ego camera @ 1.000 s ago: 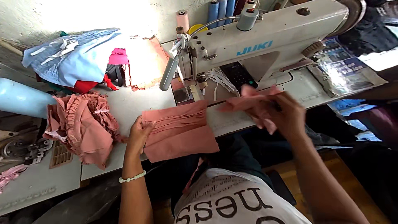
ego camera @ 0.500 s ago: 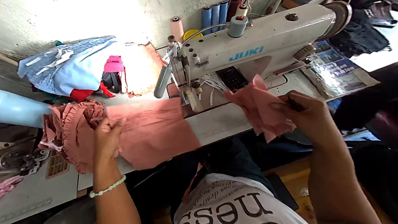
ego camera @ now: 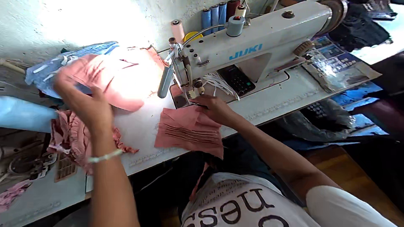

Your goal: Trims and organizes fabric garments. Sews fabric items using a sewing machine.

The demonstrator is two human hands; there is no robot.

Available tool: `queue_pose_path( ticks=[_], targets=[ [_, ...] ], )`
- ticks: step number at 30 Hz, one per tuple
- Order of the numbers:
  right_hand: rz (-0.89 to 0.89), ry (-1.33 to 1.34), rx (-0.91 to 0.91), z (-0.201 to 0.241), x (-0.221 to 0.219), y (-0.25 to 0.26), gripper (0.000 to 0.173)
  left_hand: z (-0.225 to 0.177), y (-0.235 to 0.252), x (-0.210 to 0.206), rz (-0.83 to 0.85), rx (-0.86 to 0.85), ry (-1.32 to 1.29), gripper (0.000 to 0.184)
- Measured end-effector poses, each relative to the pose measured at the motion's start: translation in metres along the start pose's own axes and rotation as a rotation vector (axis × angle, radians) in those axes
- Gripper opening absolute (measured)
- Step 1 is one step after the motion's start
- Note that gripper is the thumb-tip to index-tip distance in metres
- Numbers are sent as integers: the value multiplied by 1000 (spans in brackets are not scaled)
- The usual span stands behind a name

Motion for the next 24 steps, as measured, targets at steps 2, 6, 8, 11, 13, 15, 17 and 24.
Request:
queue_pose_path(
  ticks=[2,6,8,11,13,15,17,24],
  targets=[
    [-57,13,2,-5,7,-18,23,-16,-52,-31,108,-39,-57,38],
    [-148,-47,-178,-30,26,-53,21,-49,-133,-106,412,-240,-319,19],
    [-196,-91,-271,-37,30,-66,18,-61,-155,-136,544,-304,-312,24],
    [-141,-79,-399,-28,22,-89,22,-66,-168,-164,677,-292,-131,53],
    [-17,-85,-494,-19,7,-107,31,-65,-168,-164,635,-222,-38,51],
    [22,-130,-513,-11,-6,-120,36,-63,-171,-155,640,-117,40,50],
    [-37,-202,-436,-7,-12,-122,32,-62,-182,-140,684,-1,120,47],
    [-68,74,-174,2,-1,-99,22,-76,-198,-71,697,-23,110,55]
  ],
)
Point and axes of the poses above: each hand's wrist, its own y-axis towards the middle knuckle, its own x-axis out of the back of the hand, z = x × y, the point moved 7 cm from there along y, towards the middle knuckle, and after that the axes turned 3 degrees about y, right-handed, at the moved point
